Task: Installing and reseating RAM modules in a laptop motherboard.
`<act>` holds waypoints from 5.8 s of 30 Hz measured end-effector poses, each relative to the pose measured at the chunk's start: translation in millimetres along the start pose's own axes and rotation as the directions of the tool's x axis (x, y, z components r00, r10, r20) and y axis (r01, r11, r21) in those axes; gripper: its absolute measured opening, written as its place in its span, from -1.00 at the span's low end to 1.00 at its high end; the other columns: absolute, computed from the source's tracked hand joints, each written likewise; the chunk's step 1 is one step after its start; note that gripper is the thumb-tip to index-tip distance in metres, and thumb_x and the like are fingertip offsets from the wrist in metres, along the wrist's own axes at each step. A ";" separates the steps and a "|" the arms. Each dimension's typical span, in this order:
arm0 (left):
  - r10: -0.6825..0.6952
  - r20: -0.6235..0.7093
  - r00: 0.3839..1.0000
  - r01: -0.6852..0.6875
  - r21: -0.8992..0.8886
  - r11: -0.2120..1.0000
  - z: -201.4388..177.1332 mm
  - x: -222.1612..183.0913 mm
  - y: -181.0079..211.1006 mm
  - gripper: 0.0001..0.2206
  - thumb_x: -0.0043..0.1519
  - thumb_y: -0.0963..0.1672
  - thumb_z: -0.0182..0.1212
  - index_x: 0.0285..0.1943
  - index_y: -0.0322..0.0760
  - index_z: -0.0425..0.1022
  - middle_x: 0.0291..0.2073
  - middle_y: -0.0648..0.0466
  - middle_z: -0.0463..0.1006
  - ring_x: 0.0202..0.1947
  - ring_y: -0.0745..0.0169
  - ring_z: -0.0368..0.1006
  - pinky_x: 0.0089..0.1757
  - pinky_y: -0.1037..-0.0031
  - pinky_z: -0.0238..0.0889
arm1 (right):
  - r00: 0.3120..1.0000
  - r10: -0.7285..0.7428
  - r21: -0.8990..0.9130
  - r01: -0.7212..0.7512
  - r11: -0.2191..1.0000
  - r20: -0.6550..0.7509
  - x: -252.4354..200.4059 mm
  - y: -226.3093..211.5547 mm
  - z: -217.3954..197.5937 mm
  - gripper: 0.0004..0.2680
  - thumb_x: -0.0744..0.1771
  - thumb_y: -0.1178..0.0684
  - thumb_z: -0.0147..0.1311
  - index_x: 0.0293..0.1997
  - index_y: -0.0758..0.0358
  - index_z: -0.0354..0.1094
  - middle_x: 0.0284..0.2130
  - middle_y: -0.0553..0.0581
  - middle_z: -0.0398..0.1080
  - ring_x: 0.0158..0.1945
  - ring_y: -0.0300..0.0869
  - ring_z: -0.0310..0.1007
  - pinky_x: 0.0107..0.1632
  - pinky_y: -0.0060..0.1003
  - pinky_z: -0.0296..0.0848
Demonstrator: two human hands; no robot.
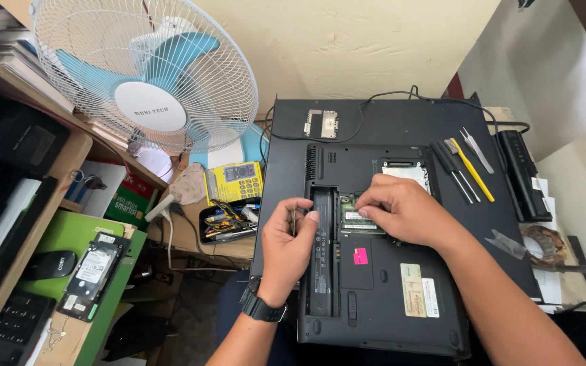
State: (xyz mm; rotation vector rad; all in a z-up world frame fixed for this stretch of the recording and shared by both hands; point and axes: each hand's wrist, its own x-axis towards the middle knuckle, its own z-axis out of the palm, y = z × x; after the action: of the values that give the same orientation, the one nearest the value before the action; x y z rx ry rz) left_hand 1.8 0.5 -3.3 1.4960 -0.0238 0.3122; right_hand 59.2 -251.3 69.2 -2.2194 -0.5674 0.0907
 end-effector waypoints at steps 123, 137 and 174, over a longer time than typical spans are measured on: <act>0.000 0.534 0.845 -0.145 0.229 0.963 12.3 1.3 103.8 -0.35 0.31 -0.31 0.26 0.68 -0.25 0.46 0.13 -0.35 0.73 0.20 -0.50 0.67 0.03 -0.12 0.61 | 0.946 -0.016 0.181 0.079 0.980 -0.324 -56.8 -77.3 -12.6 -0.75 0.39 0.26 0.33 0.22 0.22 0.69 -0.05 0.18 0.68 -0.10 -0.11 0.67 -0.22 -0.27 0.63; 0.015 0.519 0.854 -0.201 0.305 0.931 2.9 13.3 78.2 -0.55 0.37 -0.22 0.40 0.49 -0.29 0.62 0.12 -0.22 0.79 0.06 -0.04 0.69 -0.06 0.23 0.65 | 0.950 0.155 0.131 -0.123 0.984 -0.271 -60.0 -34.0 -8.9 -0.87 0.34 0.27 0.37 -0.09 0.18 0.77 -0.42 0.11 0.70 -0.30 -0.19 0.64 -0.26 -0.26 0.58; 0.355 0.416 0.837 -0.496 0.301 0.815 -28.5 -7.0 59.6 -0.79 0.41 -0.15 0.41 0.21 -0.22 0.73 0.06 -0.04 0.79 0.12 -0.17 0.71 0.14 0.08 0.53 | 0.940 0.287 0.134 -0.265 0.955 -0.182 -38.4 -19.6 -13.5 -0.90 0.37 0.15 0.38 -0.06 0.12 0.79 -0.25 0.04 0.74 -0.09 -0.22 0.65 0.09 -0.18 0.61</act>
State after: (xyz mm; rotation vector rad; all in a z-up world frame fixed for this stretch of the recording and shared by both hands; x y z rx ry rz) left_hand -22.9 29.7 51.0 1.9366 -0.6281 0.4373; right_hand 20.9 -266.4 88.0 -2.1577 -0.1341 0.0411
